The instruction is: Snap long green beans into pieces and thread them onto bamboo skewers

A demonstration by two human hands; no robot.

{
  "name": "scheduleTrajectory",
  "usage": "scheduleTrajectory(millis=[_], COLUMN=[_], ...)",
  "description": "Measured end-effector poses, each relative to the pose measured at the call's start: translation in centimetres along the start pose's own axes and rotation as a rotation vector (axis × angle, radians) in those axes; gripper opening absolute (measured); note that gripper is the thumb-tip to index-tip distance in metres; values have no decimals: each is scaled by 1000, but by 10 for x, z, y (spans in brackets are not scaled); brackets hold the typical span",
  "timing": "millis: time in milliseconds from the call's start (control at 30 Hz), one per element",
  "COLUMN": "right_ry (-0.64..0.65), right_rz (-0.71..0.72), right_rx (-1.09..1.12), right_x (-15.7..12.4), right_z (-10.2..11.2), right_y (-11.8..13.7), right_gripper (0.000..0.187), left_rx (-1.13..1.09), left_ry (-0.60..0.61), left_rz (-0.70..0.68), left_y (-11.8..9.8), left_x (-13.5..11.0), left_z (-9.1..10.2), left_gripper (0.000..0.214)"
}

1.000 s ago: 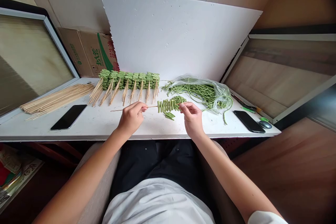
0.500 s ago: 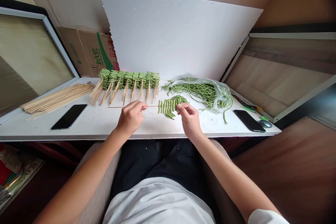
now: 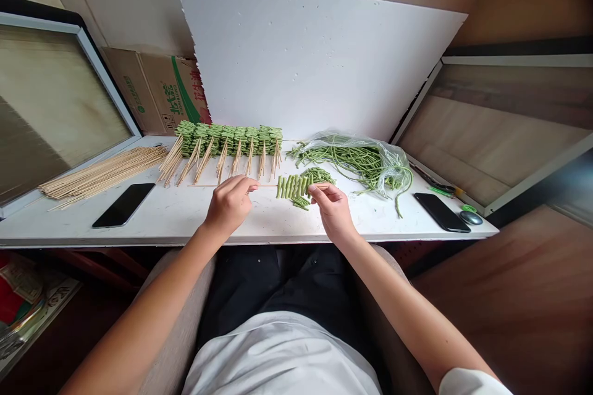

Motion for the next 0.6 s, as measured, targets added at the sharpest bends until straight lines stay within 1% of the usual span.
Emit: scheduleTrajectory(millis=[67, 200, 267, 333, 433, 533, 600], right_ry=[24, 48, 51, 64, 131, 199, 230], right_rz=[27, 92, 102, 79, 77, 194, 277], right_rx=[-51, -123, -170, -260, -520, -823, -942], right_x=[2, 12, 19, 26, 33, 35, 35], right_z=[2, 11, 16, 20, 23, 25, 25], right_y=[5, 7, 2, -8, -27, -40, -47], right_gripper=[26, 37, 35, 32, 28, 29, 36], left_rx=[-17, -32, -29, -17, 11, 22, 15], left_ry=[-22, -40, -38, -28, -12, -16, -27], left_rz=[15, 29, 36, 52, 94, 125, 134], left_y=[5, 10, 12, 15, 20, 26, 28], left_x=[0, -1, -2, -2, -3, -3, -3], left_z=[1, 2, 1, 0, -1, 0, 0], left_gripper=[45, 46, 46, 46, 45, 42, 38])
Point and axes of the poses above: each hand's wrist, its own x-axis towards the middle knuckle, its own z-axis out of the back of the hand, y = z × x, the point moved 4 cm from there along x, towards the middle knuckle, and after that the axes turned 10 degrees about -x, right-handed, at the moved point
